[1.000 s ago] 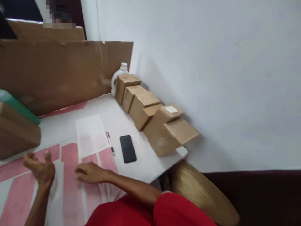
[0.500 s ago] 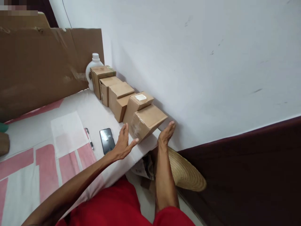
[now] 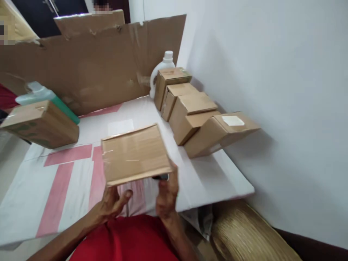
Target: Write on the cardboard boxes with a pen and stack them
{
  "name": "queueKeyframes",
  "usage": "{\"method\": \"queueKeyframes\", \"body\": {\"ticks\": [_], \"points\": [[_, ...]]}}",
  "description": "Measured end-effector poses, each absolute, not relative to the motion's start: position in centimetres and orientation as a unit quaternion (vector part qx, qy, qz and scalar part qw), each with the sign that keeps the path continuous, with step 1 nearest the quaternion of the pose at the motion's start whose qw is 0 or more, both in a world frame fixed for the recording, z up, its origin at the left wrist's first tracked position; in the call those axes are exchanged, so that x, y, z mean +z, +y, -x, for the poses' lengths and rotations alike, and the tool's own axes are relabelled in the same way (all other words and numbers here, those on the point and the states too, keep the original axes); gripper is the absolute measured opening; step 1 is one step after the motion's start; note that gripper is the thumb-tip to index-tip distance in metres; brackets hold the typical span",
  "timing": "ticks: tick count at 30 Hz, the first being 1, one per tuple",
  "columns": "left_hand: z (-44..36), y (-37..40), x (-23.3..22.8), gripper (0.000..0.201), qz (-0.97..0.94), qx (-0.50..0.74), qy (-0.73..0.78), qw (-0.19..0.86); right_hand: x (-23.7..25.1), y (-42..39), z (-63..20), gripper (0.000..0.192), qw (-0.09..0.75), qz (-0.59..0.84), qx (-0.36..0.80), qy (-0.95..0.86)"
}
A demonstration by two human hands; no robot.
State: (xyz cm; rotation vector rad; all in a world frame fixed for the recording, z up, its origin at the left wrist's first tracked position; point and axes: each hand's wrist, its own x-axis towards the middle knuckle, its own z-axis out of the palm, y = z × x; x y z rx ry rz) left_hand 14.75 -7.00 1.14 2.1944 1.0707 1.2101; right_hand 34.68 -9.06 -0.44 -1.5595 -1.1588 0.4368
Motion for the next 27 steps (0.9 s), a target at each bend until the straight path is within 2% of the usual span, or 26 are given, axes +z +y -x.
{"method": "queueKeyframes", "body": {"ticks": [2, 5, 10, 13, 15, 19, 24, 27], "points": [[-11.4, -7.2, -0.3, 0.068, -0.743, 0.444, 0.479, 0.146, -1.1, -6.4, -30.4, 0.061, 0.562, 0.577, 0.247, -0.539], [-8.2, -7.4, -2.4, 0.073, -0.668, 0.449, 0.581, 0.122, -2.6, -3.6, -26.1, 0.048, 0.548, 0.488, 0.343, -0.586], [-5.6, -5.9, -4.2, 0.087, -0.546, 0.537, 0.622, 0.16, -5.0, -1.6, -25.0, 0.05, 0.513, 0.465, 0.392, -0.606], [-4.1, -3.6, -4.2, 0.085, -0.462, 0.592, 0.625, 0.213, -5.8, -0.9, -25.3, 0.051, 0.473, 0.487, 0.418, -0.604], [-3.1, -2.1, -3.9, 0.081, -0.438, 0.575, 0.642, 0.256, -6.0, -0.4, -25.3, 0.051, 0.45, 0.495, 0.431, -0.605], [-1.8, -1.0, -2.2, 0.07, -0.477, 0.51, 0.641, 0.321, -5.1, 0.9, -25.8, 0.048, 0.459, 0.498, 0.442, -0.588], [-2.1, -2.1, 0.4, 0.063, -0.499, 0.47, 0.646, 0.335, -3.9, 2.3, -27.1, 0.06, 0.402, 0.511, 0.515, -0.559], [-2.8, -2.4, 0.8, 0.064, -0.494, 0.464, 0.647, 0.349, -4.3, 2.5, -27.1, 0.062, 0.406, 0.503, 0.541, -0.538]]}}
